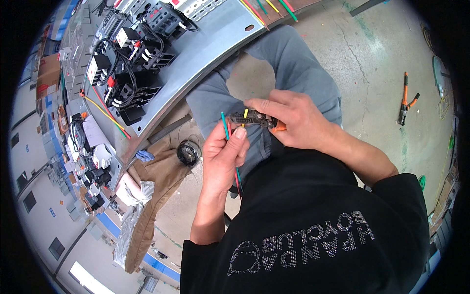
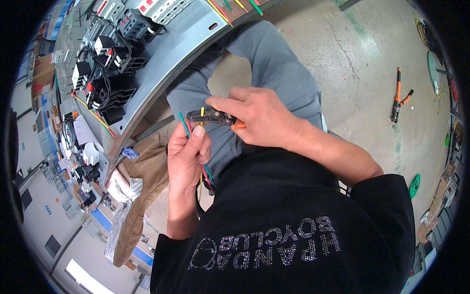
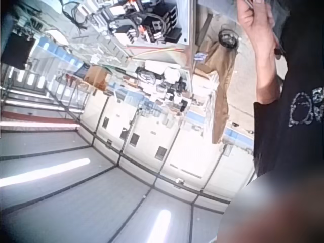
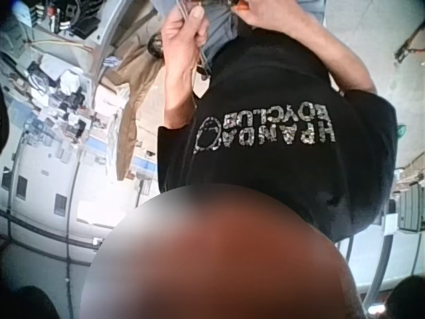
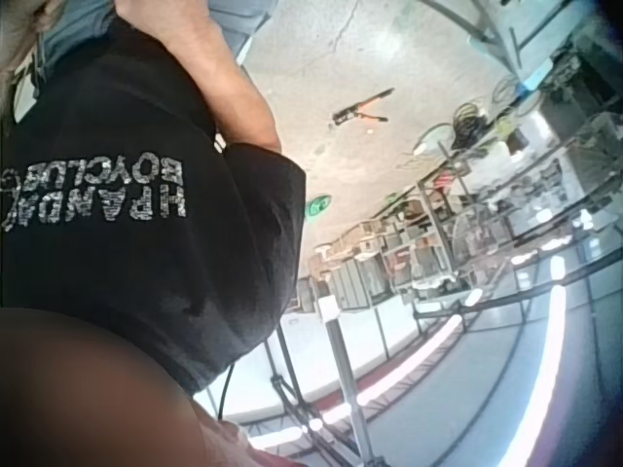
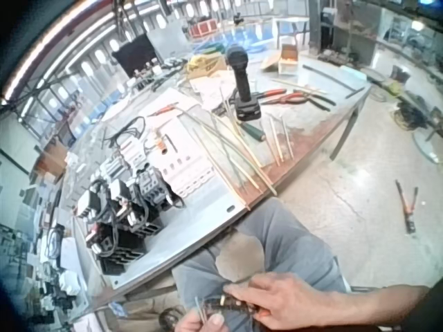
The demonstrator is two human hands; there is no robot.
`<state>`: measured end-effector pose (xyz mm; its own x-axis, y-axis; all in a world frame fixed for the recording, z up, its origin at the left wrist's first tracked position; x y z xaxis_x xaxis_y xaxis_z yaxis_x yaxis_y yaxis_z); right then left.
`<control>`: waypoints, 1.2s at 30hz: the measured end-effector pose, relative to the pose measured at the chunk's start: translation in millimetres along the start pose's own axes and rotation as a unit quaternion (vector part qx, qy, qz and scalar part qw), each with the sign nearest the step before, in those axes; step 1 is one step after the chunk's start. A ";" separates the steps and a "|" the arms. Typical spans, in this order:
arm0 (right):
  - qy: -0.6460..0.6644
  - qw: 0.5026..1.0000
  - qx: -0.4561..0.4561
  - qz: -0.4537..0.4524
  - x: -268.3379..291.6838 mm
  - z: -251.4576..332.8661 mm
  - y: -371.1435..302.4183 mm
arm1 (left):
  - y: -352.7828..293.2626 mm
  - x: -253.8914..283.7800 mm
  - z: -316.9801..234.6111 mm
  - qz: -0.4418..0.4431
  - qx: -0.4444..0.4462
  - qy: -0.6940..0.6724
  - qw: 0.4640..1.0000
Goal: The person strips the insulation from multiple colored electrical wires using wire strippers. They repeatedly pick up wires, strip the ends, and place them on the workbench. The person also twists the exposed copper strands of some wires by hand.
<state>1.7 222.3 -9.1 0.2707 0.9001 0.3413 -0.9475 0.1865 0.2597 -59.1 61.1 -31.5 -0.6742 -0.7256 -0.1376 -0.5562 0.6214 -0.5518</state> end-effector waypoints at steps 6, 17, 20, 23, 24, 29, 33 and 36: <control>0.401 0.849 -0.227 -0.258 100.5 -91.5 1.5 | -10.7 5.3 3.9 0.035 0.021 0.006 0.999; 0.511 0.843 -0.144 0.084 -6.1 -13.3 41.1 | 5.5 -20.7 5.9 0.169 0.006 -0.089 0.982; 0.549 0.817 -0.115 0.135 -13.5 2.4 47.7 | 3.8 -23.2 6.8 0.209 0.016 -0.123 0.970; 0.567 0.800 -0.108 0.162 -13.3 9.4 47.2 | 5.1 -29.1 3.6 0.267 -0.005 -0.104 0.958; 0.572 0.796 -0.105 0.166 -12.8 10.7 46.3 | 5.1 -30.3 3.0 0.274 -0.007 -0.104 0.956; 0.552 0.813 -0.103 0.153 -10.8 9.4 44.6 | 6.9 -31.2 5.4 0.290 -0.011 -0.121 0.949; 0.467 0.875 -0.105 0.073 -10.2 -1.7 44.2 | 13.4 -20.6 5.9 0.168 -0.008 -0.071 0.983; 0.402 0.908 -0.116 0.014 -5.0 -4.8 39.0 | 14.6 -13.5 0.7 0.054 -0.049 0.028 0.997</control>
<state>-37.5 227.0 -5.0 0.1234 0.8844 -0.4501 -0.9876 0.1537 0.0312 -57.8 79.7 -38.3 -0.7567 -0.6376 -0.1446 -0.5226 0.7228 -0.4522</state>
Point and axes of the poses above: each hand's wrist, its own y-axis towards the middle knuckle, its own x-axis out of the back of the hand, z = x × y, the point moved 9 cm from there along y, towards the middle knuckle, and after that the axes turned 11 degrees about y, right-handed, at the moved point
